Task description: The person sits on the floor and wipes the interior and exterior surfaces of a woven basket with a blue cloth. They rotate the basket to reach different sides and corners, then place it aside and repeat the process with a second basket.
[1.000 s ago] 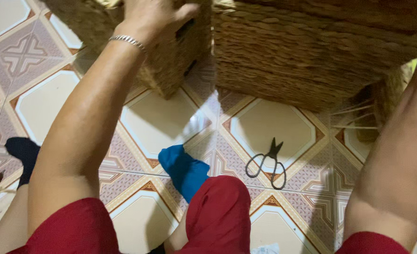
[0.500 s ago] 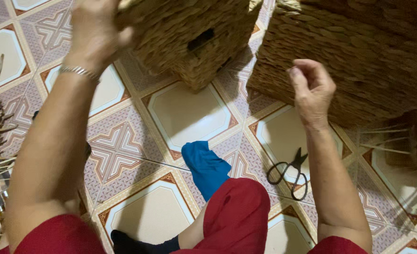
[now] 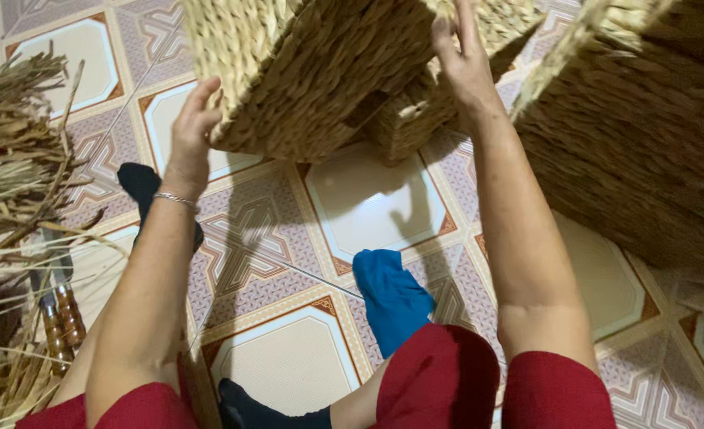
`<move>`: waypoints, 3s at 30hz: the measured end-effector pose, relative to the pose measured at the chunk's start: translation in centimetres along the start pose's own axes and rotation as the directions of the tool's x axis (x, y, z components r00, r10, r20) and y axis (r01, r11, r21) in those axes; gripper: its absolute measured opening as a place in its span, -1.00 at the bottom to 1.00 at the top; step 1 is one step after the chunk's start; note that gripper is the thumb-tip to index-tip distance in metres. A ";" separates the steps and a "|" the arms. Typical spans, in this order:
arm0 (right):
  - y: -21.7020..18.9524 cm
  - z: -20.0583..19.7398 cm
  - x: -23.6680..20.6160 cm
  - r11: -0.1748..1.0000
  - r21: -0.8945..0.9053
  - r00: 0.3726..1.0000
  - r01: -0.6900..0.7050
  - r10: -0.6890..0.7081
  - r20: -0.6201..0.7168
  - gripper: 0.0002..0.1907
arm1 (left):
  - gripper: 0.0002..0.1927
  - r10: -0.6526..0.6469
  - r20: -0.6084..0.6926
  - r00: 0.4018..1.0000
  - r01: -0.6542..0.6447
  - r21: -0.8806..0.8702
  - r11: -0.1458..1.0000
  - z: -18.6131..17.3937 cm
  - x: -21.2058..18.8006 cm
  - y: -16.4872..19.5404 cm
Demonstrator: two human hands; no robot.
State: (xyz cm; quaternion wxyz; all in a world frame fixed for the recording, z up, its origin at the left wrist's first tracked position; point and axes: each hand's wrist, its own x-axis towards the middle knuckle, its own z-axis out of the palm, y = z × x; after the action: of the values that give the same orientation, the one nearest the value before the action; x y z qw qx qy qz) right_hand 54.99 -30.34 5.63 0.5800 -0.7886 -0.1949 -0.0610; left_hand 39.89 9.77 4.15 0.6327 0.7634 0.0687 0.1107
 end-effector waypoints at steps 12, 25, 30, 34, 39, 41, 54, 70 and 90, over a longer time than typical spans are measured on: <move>-0.4 9.2 -4.1 0.994 -0.099 0.999 -0.036 0.035 -0.009 -0.18 | -0.04 -0.088 -0.183 0.979 0.048 -0.212 0.976 0.4 -3.4 -10.0; -15.0 19.8 -14.9 0.885 0.459 0.963 -0.083 -0.047 0.265 -0.75 | -0.11 0.122 -0.522 0.845 -0.344 -0.355 0.869 -8.1 -16.4 -4.4; -19.1 18.8 -22.5 0.941 0.316 0.931 -0.120 -0.004 0.366 -0.74 | -0.13 -0.060 -0.454 0.889 -0.112 -0.342 0.933 -9.3 -24.6 0.7; -19.4 17.2 -27.6 0.981 0.192 0.909 0.036 -0.112 0.401 -0.61 | -0.14 -0.093 -0.433 0.897 -0.067 -0.341 0.938 -9.1 -30.3 3.8; -12.6 13.9 -27.0 0.993 0.111 0.853 -0.033 -0.030 0.520 -0.58 | -0.22 0.007 -0.387 0.922 -0.098 -0.216 0.972 -8.6 -30.5 3.2; -7.6 13.3 -23.8 0.954 -0.172 0.957 0.245 -0.209 0.202 -0.52 | -0.23 0.100 -0.426 0.899 -0.083 0.058 0.995 -9.3 -29.5 1.8; 8.9 2.2 -19.4 0.769 -0.632 0.907 -0.095 -0.195 -0.373 0.11 | 0.19 0.233 -0.474 0.849 -0.083 0.316 0.945 -23.6 -26.5 -5.5; -2.0 8.8 -26.5 0.783 -0.617 0.926 0.080 -0.287 -0.244 -0.57 | 0.03 0.264 -0.553 0.791 -0.012 0.417 0.909 -18.1 -30.4 -6.2; 10.2 6.3 -2.4 0.761 -0.628 0.858 -0.163 -0.205 -0.472 -0.22 | -0.07 0.233 -0.570 0.788 -0.112 0.240 0.964 -19.6 -28.3 -5.6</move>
State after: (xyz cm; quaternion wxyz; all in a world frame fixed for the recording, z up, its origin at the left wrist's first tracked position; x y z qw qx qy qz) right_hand 55.85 -27.53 -6.22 0.3004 -0.8913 -0.0088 -0.3394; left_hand 7.70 22.56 -0.28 0.4894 0.7511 0.2027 0.3940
